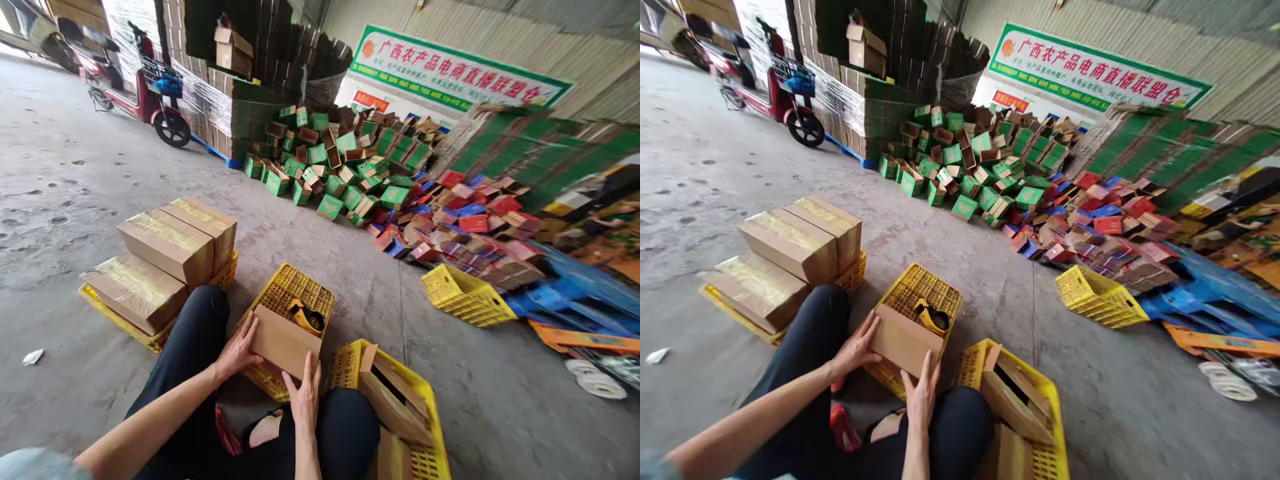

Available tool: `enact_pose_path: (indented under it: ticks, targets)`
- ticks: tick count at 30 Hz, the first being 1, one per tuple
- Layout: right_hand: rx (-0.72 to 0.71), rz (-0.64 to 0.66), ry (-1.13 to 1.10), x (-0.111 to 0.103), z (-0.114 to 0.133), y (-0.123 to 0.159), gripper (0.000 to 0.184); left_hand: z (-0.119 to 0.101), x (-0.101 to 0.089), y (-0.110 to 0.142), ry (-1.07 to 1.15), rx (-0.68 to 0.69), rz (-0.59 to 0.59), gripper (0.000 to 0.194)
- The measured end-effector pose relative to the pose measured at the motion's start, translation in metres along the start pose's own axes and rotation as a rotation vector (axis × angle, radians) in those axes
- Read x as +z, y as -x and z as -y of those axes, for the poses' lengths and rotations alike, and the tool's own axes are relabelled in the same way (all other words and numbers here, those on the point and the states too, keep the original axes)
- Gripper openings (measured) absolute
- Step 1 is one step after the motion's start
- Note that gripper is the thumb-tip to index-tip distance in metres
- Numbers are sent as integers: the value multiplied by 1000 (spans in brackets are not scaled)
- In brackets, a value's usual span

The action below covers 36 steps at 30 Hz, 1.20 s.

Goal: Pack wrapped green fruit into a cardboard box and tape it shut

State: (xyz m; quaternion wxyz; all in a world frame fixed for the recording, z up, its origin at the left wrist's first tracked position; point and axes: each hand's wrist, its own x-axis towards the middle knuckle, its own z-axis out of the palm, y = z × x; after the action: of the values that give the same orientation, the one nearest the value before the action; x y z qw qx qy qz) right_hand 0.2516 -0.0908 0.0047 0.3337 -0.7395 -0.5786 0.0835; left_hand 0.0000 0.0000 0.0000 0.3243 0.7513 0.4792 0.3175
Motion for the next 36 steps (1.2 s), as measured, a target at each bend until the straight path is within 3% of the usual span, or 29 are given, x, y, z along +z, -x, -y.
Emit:
enact_pose_path:
  ticks: [4,7,13,19,23,30,36]
  targets:
    - [99,-18,-76,3,-18,-5,111,8,4,2,93,-97,-37,118]
    - [208,-17,-89,3,-27,-25,115,11,3,-2,163,-124,-54,108]
    - [54,-20,-36,14,-25,-65,123,10,-1,-10,153,-138,-58,102]
    - [10,-55,33,18,-22,-66,117,0,-6,-23,2,-153,-97,76]
    - [56,-45,33,14,-19,-66,111,-10,-3,-43,-208,-114,-121,79]
    - [96,-64,7,13,-10,-62,104,-43,37,-61,-541,-85,-73,86]
    - [104,-59,-7,17,-15,-62,101,-71,74,-44,-458,150,55,83]
